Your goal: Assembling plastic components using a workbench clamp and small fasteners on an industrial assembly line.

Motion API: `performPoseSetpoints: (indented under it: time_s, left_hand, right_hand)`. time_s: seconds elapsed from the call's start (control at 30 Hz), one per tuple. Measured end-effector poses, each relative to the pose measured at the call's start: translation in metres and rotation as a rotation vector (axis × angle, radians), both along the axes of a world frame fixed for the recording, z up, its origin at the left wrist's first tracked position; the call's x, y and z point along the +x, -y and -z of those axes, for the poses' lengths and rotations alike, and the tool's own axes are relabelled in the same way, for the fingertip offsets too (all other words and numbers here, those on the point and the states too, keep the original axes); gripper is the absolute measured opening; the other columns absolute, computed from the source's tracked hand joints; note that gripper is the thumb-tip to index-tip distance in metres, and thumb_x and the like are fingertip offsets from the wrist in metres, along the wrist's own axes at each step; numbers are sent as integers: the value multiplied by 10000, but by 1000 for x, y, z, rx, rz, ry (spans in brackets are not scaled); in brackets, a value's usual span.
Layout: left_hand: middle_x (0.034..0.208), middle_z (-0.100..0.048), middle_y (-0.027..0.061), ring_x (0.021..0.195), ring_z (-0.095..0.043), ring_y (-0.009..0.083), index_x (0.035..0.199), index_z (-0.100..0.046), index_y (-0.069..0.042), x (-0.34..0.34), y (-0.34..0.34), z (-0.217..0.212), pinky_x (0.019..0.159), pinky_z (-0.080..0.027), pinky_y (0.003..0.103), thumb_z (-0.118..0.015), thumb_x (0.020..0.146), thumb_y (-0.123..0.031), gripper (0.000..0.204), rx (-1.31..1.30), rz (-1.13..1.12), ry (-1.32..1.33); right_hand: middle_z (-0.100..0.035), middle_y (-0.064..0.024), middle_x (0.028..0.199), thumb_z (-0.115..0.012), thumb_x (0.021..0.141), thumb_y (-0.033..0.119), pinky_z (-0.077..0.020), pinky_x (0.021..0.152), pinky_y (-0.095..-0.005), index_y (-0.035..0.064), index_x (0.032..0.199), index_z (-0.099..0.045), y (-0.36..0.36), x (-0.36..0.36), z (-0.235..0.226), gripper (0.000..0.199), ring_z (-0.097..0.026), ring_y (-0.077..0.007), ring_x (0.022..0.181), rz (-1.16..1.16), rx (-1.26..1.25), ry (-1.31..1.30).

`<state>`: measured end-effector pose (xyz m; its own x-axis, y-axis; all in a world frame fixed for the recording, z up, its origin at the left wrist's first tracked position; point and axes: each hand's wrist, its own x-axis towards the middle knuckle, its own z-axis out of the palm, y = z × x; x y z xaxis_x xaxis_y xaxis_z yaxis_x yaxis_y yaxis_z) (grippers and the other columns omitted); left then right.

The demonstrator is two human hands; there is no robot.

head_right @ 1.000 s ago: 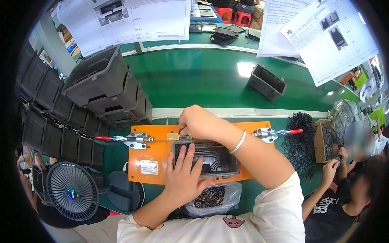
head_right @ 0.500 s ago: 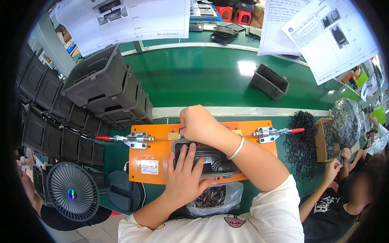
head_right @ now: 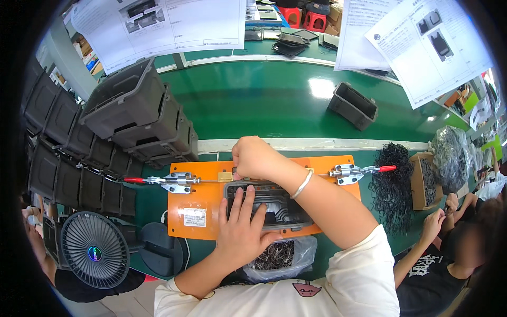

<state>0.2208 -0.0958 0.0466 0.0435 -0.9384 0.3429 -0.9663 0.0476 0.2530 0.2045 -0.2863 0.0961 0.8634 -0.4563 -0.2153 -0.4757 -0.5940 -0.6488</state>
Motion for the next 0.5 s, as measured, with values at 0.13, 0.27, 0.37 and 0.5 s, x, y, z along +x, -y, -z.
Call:
performPoseSetpoints:
  time_s: [0.13,0.27,0.37,0.5]
  left_hand:
    - [1352,-456,273,1249,-429,436,1096,-622,-9,-2,1,2,1008,-269,627,-521,839,-615,666,-38,-5,-3]
    - [1342,-468,260,1255,-423,437,1077,-624,-12,-2,-2,0,1004,-257,633,-558,843,-570,609,-61,0,-22]
    - [1192,-552,166,1113,-513,354,1019,-619,-28,-2,-17,-2,901,-383,493,-613,828,-356,379,-220,250,-171]
    - [926,-567,75,899,-558,252,910,-625,-34,-11,-46,-3,759,-440,345,-582,750,-130,191,118,506,-198]
  right_hand:
    - [-642,-127,633,-838,605,105,-492,564,-336,-20,694,-652,5,2,4,241,-636,-223,606,42,63,-92]
    - [-637,-139,706,-849,623,172,-493,600,-348,-22,767,-611,0,-14,4,339,-637,-241,680,72,-112,64]
    - [-619,-135,751,-840,660,237,-486,622,-363,-9,824,-578,-24,-45,-6,395,-620,-261,703,244,-134,303]
    - [-587,-126,721,-633,742,77,-495,666,-411,50,749,-618,-89,-133,-16,32,-610,-302,721,-304,-242,162]
